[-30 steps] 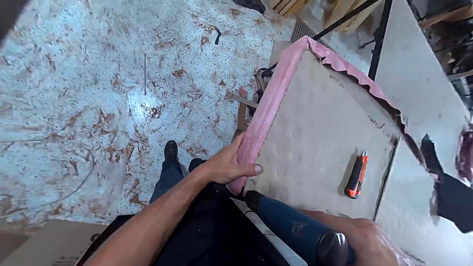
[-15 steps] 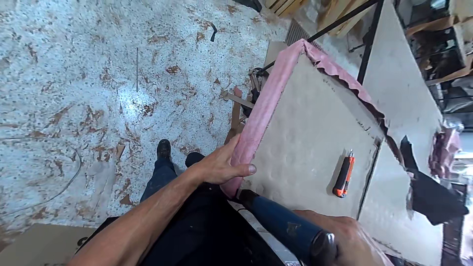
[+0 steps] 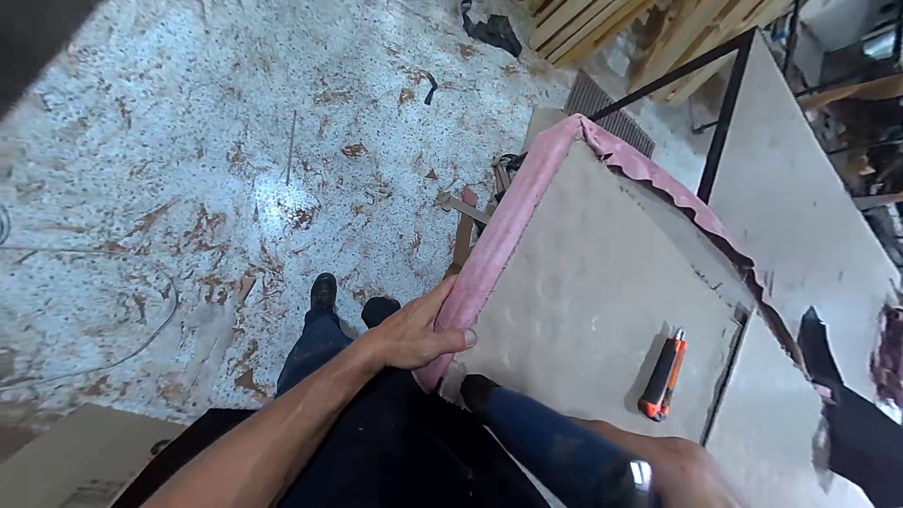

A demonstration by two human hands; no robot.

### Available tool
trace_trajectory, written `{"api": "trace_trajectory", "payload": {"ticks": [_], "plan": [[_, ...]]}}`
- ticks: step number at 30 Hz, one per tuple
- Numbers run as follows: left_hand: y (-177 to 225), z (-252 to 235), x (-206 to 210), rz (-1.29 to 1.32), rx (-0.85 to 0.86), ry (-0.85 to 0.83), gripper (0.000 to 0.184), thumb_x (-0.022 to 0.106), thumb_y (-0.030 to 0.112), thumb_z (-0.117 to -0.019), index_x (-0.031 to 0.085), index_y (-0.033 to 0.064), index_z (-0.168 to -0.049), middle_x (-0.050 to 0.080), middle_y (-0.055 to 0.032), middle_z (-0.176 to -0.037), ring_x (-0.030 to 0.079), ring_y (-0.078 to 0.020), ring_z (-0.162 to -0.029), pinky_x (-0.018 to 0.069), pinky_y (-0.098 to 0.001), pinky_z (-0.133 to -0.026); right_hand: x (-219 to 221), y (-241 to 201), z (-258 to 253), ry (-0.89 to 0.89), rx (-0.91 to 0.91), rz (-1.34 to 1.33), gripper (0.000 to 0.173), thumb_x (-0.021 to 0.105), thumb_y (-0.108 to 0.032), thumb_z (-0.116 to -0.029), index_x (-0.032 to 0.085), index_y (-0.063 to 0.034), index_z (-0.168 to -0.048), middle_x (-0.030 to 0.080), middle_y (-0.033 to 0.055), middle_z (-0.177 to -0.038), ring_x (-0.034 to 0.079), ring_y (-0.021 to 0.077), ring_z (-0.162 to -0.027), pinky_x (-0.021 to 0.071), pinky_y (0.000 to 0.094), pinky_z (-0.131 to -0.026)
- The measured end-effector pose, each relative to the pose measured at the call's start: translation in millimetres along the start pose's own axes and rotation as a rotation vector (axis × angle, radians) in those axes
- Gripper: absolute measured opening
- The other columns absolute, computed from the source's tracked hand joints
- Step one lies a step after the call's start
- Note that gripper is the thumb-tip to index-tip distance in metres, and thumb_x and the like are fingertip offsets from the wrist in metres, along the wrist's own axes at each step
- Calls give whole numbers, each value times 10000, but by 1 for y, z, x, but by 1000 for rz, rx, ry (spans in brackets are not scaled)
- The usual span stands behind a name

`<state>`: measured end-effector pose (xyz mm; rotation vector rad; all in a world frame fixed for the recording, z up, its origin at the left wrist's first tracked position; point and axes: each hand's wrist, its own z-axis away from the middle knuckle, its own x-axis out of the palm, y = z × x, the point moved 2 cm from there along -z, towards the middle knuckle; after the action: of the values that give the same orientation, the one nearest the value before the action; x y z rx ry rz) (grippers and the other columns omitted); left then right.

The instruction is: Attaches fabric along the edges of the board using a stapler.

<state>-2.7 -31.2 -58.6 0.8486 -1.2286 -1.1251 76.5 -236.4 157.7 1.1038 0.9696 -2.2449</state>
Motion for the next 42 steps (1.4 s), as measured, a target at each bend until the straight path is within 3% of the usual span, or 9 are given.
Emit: {"api": "trace_trajectory", "payload": {"ticks": [4,6,9,11,16,23,31,36,42], "plan": [[2,-2,-1,-2,-9,-11,938,662,556,-854,296,113,-1596,661,-77,-1300,667,-125,-1130,571,-406,-967,16,3,-4,-41,-32,65,284,746,-320,-870,765,-189,-1121,773,0,-871,737,96,-763,606,352,-623],[0,-1,1,-26,-4,31,919,645,555,-856,303,121,-1591,667,-82,-1283,673,-137,-1110,575,-428,-949,22,12,-7,-141,9,41,382,747,-333,-873,729,-157,-1212,771,82,-948,751,206,-809,601,464,-683],[-4,-1,4,-79,1,71,938,598,642,-852,311,129,-1583,684,-73,-1229,682,-139,-1062,580,-437,-911,30,19,-7,-225,33,54,458,738,-365,-868,693,-183,-1286,770,76,-1009,754,206,-850,606,480,-712],[-4,-3,5,-111,16,86,945,566,662,-856,314,110,-1579,696,-81,-1196,692,-151,-1035,584,-448,-890,33,16,-3,-213,41,83,436,727,-347,-851,711,-183,-1254,774,56,-984,756,193,-831,608,471,-690],[-2,-3,3,-134,51,86,940,523,681,-870,319,104,-1582,709,-67,-1168,698,-134,-1013,590,-441,-875,22,-6,-5,-120,102,151,237,755,-305,-803,768,-167,-995,738,4,-751,720,143,-671,571,410,-547],[-4,-1,4,-92,50,86,929,556,652,-872,313,111,-1587,695,-78,-1217,687,-144,-1069,579,-453,-918,-2,-4,-2,23,62,92,276,773,-321,-832,759,-135,-1035,753,-14,-809,709,20,-735,592,283,-618],[-3,-1,5,-53,73,76,873,562,589,-882,331,106,-1572,700,-77,-1179,696,-144,-1027,590,-449,-878,9,-21,-9,-27,5,99,255,766,-313,-851,772,-150,-1048,758,-5,-806,712,30,-727,584,273,-606],[-1,0,6,-58,74,92,872,567,573,-892,323,95,-1579,701,-91,-1189,696,-158,-1036,588,-456,-888,9,-28,-11,-79,15,159,287,766,-297,-829,768,-164,-1083,758,15,-809,727,101,-719,584,350,-587],[-2,0,5,-59,80,88,865,554,587,-885,334,109,-1571,717,-83,-1132,713,-162,-977,600,-469,-834,9,-27,-7,-49,23,160,252,765,-294,-838,772,-142,-1039,754,14,-791,711,54,-711,576,291,-594]]}}
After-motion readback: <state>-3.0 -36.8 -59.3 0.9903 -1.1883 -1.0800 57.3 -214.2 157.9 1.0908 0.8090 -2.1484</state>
